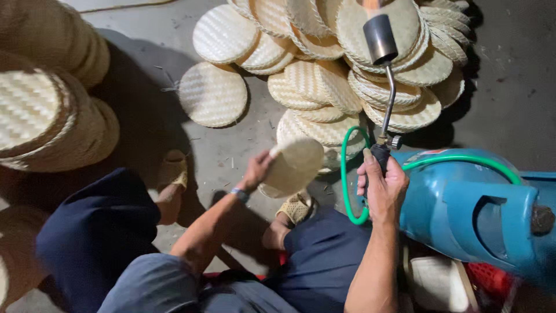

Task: The person sits on the floor and uses a handheld blowtorch to apply heat to the surface of woven baskets. They pick up a basket from a pile, rotate it while directing the flame onto the weave, and then place it onto a stack of treated items.

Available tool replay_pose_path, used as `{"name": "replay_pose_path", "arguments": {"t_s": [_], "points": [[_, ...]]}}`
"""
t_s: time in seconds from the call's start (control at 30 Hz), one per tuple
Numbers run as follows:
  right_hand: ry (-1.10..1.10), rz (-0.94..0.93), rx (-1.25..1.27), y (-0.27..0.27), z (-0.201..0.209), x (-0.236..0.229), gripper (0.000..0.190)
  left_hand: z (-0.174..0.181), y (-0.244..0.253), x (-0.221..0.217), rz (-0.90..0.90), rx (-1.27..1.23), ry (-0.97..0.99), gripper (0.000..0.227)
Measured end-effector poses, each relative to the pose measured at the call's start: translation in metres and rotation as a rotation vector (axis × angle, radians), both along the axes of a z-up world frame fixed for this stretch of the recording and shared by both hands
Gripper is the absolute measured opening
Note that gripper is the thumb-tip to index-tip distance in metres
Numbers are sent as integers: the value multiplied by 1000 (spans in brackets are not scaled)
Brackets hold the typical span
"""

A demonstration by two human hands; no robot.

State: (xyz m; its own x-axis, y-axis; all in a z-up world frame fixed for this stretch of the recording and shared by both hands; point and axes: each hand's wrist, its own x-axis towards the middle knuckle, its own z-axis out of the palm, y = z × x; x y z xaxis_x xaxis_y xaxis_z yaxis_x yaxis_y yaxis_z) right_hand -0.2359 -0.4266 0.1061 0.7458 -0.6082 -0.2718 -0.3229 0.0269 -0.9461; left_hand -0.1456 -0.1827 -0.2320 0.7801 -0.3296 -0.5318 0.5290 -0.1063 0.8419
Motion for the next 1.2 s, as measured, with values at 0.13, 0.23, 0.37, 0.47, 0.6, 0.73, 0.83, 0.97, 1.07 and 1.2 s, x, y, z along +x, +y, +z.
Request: {"name": "replay_pose_path", "arguments": {"t_s": [0.13,0.23,0.37,0.47,0.6,0.73,0.83,0.97,1.07,1.2], "points": [[143,151,-99,-7,-13,1,40,81,70,62,212,-156,-237,40],[217,301,-175,1,-28,8,39,136,101,101,314,-167,-392,44],[216,553,-120,27,-37,17,31,182,119,134,425,-246,-506,43],[220,596,-273,53,-31,24,41,199,138,142,437,-428,-504,41],[159,565,-259,71,-11,26,37,215,168,155,451,-522,-500,37],[168,525,-286,87,7,19,39,224,194,159,463,-712,-548,34],[164,530,-253,95,19,11,37,233,206,164,549,-713,-588,33],[124,606,-280,107,27,1,35,236,214,154,566,-833,-531,30],[108,617,-242,117,32,-4,38,226,212,156,645,-844,-515,30],[197,654,-333,121,41,-11,27,204,218,176,628,-957,-600,27]]}}
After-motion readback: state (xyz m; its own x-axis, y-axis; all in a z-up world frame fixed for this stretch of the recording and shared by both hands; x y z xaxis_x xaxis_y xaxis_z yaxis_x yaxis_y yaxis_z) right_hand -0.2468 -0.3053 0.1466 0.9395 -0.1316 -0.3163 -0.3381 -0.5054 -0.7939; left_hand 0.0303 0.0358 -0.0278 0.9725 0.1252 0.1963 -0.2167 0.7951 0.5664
